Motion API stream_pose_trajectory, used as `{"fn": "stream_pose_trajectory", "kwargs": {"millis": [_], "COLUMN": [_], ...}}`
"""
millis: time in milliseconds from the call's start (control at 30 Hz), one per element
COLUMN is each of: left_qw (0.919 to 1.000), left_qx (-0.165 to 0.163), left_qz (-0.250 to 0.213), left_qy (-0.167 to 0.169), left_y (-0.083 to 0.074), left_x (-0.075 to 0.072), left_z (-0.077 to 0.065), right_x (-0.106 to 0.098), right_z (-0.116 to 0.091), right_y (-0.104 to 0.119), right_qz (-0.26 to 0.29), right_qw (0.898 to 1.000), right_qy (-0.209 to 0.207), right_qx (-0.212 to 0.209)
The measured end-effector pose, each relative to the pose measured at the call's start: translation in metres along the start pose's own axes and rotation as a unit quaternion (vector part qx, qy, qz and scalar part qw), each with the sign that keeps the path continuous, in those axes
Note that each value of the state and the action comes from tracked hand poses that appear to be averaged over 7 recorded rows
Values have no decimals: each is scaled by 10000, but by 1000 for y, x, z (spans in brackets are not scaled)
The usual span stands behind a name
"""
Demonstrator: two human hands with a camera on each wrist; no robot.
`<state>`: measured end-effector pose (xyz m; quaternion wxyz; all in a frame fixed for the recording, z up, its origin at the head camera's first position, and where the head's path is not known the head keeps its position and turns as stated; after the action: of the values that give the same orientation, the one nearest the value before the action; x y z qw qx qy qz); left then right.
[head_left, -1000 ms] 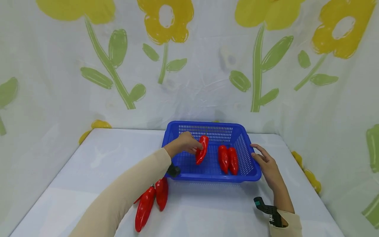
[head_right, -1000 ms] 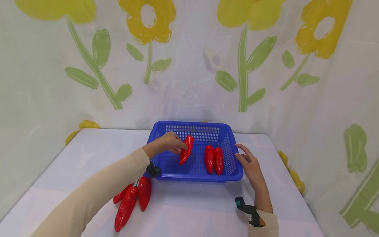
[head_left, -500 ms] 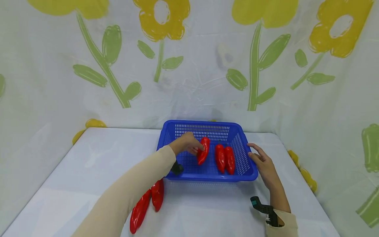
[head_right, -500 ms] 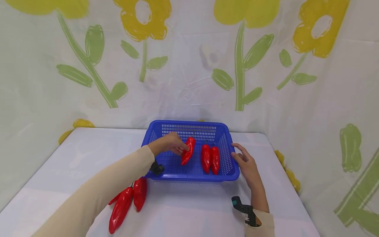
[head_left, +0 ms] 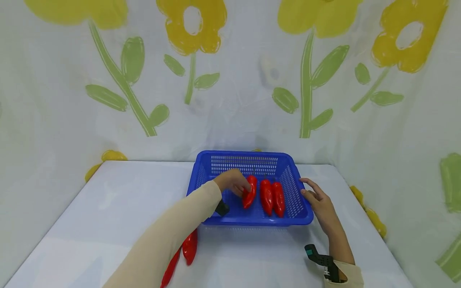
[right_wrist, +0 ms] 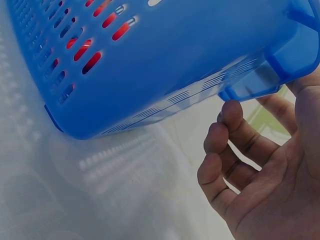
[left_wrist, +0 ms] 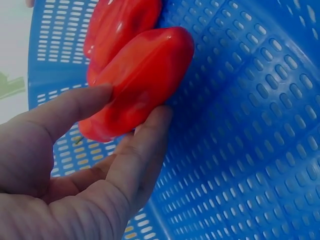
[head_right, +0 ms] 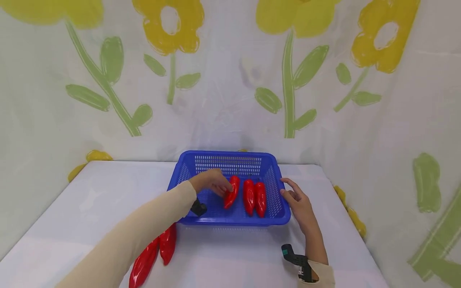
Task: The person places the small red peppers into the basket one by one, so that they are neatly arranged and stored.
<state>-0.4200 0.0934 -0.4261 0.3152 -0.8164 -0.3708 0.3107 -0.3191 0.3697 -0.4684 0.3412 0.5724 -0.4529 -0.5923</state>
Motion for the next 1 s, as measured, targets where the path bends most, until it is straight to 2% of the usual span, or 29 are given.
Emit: {"fn": "stream_pose_trajectory", "kwargs": {"millis": [67,200,400,733,900,1000], "left_qw": [10000,9998,9999,9991,9957,9947], "left_qx": [-1,-32,9,-138,153,508], "left_qz": [-65,-20,81,375,816,759], "left_qy": [17,-178,-131,-132,-407,-477], "left_y": [-1,2,3,-8,-16,-21], "left_x": [4,10,20,18,13,9], "left_z": [1,2,2,9,-1,-8], "right_x": [-3,-2,-1,2,1,0], "right_z": [-1,-5,-9,0,-2,-3], "right_y": [0,-2,-3,3,0,-2], "right_qz": [-2,31,1,80,41,34], "right_qw": [10000,10000,10000,9999,10000,9999], "right_qy": [-33,1,-67,27,-10,-20], "right_qx": [-16,-21,-39,-54,-42,-93]}}
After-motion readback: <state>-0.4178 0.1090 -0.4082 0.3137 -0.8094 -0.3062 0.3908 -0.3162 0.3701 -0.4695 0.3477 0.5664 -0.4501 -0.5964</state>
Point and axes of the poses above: each hand's wrist, its own z-axis towards the middle knuckle, its own x-axis out of the palm, y = z × x, the point moved 4 cm from there along z, towards the middle knuckle
